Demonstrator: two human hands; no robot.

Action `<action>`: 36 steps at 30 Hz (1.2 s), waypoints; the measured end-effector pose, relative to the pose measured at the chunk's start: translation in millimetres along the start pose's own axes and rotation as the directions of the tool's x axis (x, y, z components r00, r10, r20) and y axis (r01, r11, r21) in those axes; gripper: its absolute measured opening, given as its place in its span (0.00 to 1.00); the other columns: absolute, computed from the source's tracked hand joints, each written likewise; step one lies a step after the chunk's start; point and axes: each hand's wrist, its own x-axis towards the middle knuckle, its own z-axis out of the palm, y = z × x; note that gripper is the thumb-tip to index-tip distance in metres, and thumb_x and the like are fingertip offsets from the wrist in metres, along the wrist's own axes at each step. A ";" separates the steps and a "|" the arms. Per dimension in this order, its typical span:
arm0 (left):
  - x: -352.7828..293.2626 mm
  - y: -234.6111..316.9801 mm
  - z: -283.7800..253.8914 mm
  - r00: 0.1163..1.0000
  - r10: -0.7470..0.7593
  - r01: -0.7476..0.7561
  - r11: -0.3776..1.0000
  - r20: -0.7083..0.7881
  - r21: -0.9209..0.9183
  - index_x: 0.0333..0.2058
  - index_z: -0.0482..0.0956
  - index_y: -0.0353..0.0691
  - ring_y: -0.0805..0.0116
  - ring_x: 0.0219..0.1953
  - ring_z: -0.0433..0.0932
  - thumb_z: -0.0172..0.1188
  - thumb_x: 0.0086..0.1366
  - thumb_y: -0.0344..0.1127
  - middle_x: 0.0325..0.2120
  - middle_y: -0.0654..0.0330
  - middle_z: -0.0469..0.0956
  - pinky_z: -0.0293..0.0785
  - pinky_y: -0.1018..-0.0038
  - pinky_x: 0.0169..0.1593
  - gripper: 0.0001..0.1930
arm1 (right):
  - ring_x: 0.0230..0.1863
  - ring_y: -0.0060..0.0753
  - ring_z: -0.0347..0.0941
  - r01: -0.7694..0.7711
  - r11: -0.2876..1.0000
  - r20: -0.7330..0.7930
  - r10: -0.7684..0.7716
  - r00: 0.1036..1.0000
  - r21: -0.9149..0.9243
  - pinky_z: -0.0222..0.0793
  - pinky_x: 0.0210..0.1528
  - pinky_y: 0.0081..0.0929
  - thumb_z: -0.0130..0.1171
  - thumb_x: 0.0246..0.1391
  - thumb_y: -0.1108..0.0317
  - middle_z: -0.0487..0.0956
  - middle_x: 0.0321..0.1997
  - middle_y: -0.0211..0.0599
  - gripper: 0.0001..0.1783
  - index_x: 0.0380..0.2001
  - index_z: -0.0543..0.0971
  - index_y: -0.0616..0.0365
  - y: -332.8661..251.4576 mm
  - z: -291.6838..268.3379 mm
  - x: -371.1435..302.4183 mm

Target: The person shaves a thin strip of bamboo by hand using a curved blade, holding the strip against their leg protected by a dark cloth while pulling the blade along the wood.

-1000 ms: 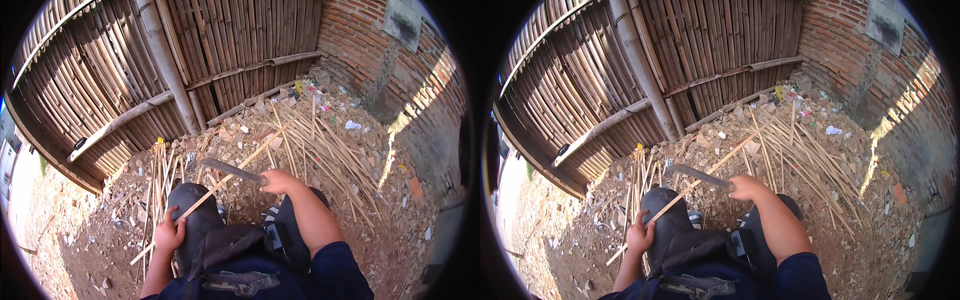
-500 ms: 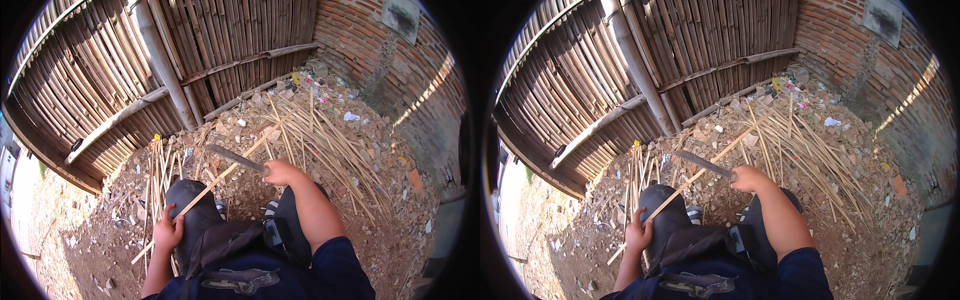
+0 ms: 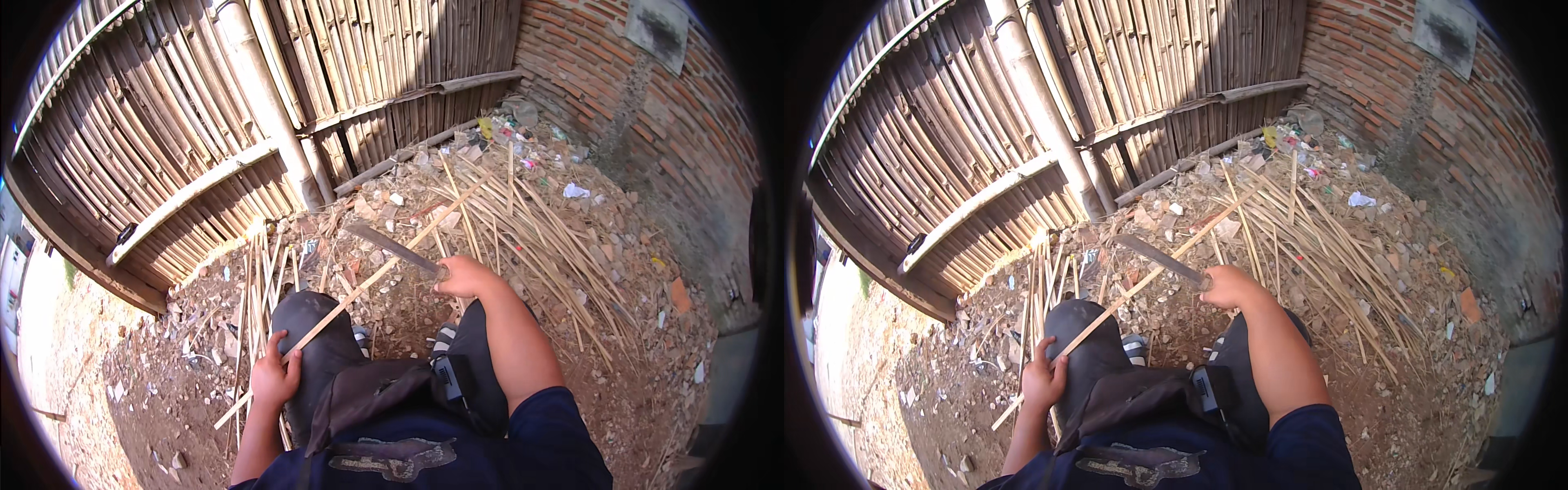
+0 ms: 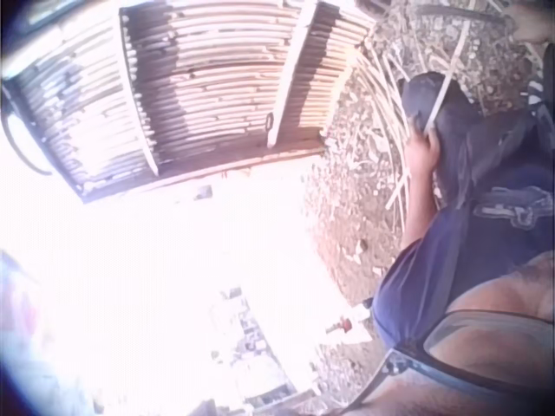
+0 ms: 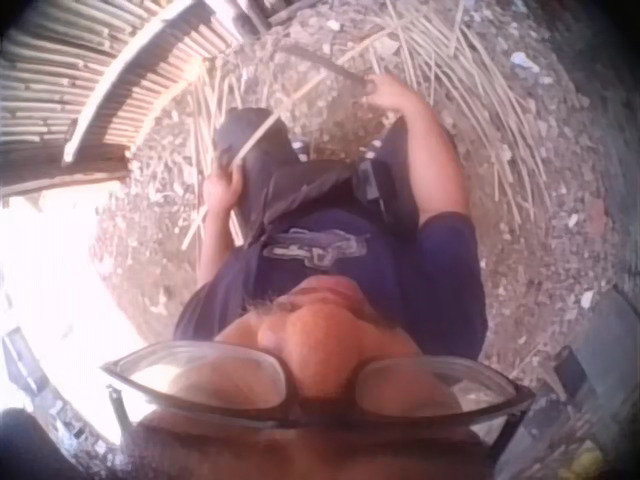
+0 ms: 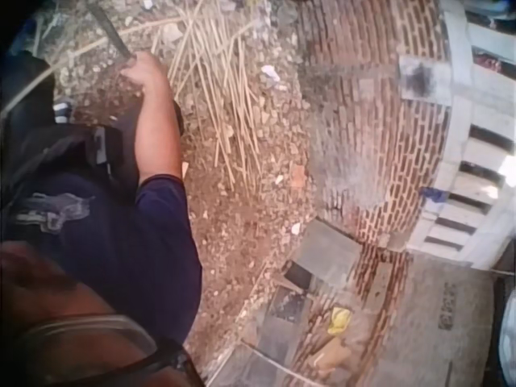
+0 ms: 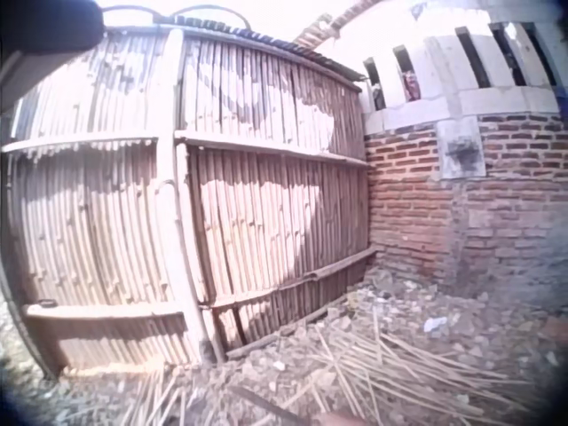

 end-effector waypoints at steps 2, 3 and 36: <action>-0.8 1.0 -1.5 1.000 -0.020 0.020 1.000 0.007 0.019 0.60 0.71 0.44 0.51 0.18 0.78 0.62 0.67 0.46 0.13 0.57 0.75 0.71 0.56 0.25 0.26 | 0.47 0.52 0.81 0.016 1.000 0.031 -0.016 0.999 0.005 0.75 0.51 0.43 0.72 0.48 0.52 0.84 0.42 0.55 0.30 0.52 0.81 0.57 -5.8 2.6 -3.0; -0.6 2.1 -2.2 1.000 -0.020 0.020 1.000 0.005 0.022 0.60 0.71 0.44 0.51 0.18 0.78 0.62 0.67 0.46 0.13 0.57 0.75 0.71 0.56 0.25 0.26 | 0.47 0.53 0.81 0.033 0.999 0.062 -0.034 0.997 0.013 0.75 0.51 0.43 0.71 0.48 0.51 0.84 0.42 0.54 0.31 0.53 0.80 0.57 -10.3 3.9 -4.5; -0.1 -0.7 2.1 1.000 0.018 -0.018 0.999 -0.013 0.027 0.60 0.72 0.44 0.51 0.17 0.77 0.62 0.67 0.45 0.12 0.57 0.73 0.71 0.57 0.24 0.25 | 0.51 0.55 0.79 0.087 0.996 0.117 -0.085 0.990 -0.015 0.73 0.52 0.45 0.71 0.50 0.49 0.83 0.46 0.54 0.31 0.53 0.80 0.56 -17.2 8.0 -6.3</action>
